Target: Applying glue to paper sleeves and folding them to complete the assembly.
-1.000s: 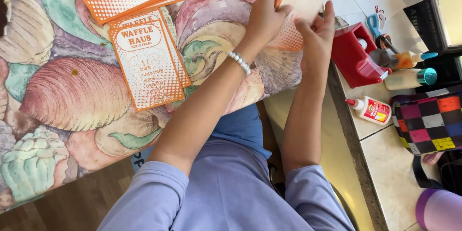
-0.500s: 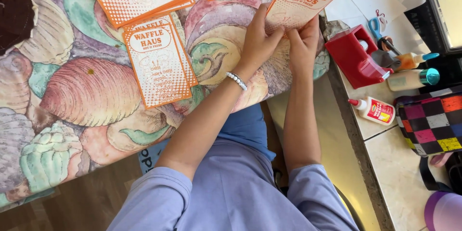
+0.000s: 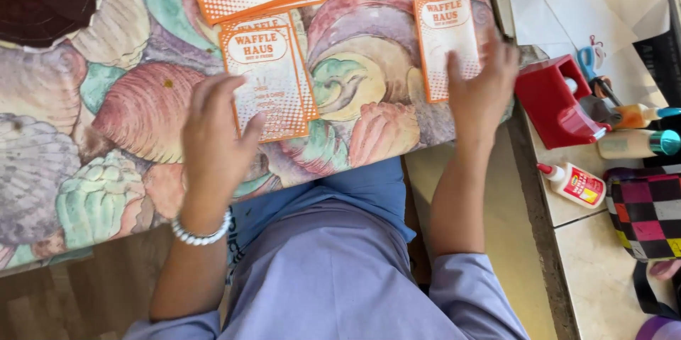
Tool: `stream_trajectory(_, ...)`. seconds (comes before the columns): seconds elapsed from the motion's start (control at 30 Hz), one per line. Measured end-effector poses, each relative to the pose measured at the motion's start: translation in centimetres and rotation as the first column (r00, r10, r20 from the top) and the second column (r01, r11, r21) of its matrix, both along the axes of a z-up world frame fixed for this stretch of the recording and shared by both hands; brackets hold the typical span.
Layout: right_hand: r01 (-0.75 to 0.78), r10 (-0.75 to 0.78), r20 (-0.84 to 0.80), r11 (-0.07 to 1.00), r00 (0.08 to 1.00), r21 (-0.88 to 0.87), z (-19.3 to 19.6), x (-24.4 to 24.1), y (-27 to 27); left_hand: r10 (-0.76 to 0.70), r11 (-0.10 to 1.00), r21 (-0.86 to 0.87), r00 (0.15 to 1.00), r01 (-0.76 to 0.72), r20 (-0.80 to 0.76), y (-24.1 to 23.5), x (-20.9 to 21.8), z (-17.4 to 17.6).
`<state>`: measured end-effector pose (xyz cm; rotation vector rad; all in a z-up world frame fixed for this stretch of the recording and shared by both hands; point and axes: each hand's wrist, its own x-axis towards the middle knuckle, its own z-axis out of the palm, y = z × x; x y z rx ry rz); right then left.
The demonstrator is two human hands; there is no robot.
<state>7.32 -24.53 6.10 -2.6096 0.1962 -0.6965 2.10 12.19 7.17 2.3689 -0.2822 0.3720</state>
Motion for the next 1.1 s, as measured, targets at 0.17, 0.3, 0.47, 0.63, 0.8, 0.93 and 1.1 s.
stream_trajectory(0.17, -0.408, 0.44, -0.051, 0.865, 0.896, 0.292, -1.6, -3.8, 10.6, -0.026, 0.967, 0.254, 1.0, 0.023, 0.009, 2.4, -1.7, -4.6)
stream_trajectory(0.3, -0.747, 0.747, -0.001, 0.664, 0.665, 0.037, -3.1, -4.9, 15.0, -0.088, 0.962, 0.264, 0.994, 0.069, 0.06, 2.7, -1.7, -5.9)
stream_trajectory(0.47, -0.767, 0.782, -0.033, 0.602, 0.623, -0.224, -4.3, -5.1, 16.5, -0.099, 0.985, 0.153, 0.991, 0.084, 0.095, 1.7, -1.8, -6.0)
stream_trajectory(0.63, -0.719, 0.802, 0.075, 0.57, 0.593, -0.398, -4.0, -4.3, 15.2, -0.063, 0.994, -0.082, 0.99, 0.073, 0.126, 1.3, -2.1, -4.2)
stream_trajectory(0.8, -0.691, 0.684, 0.259, 0.719, 0.682, -0.079, -5.8, -4.4, 11.7, -0.039, 0.964, -0.253, 0.982, 0.086, 0.187, 1.8, -1.9, -3.3)
stream_trajectory(0.93, -0.706, 0.694, 0.253, 0.706, 0.674, -0.056, -4.0, -4.3, 8.2, -0.144, 0.962, -0.194, 0.96, 0.193, 0.239, 1.0, -0.4, -2.5)
stream_trajectory(1.1, -0.601, 0.589, 0.127, 0.764, 0.798, 0.235, -3.5, -5.1, 6.7, -0.306, 0.937, -0.103, 0.926, 0.334, 0.221, -3.0, 0.6, -2.0)
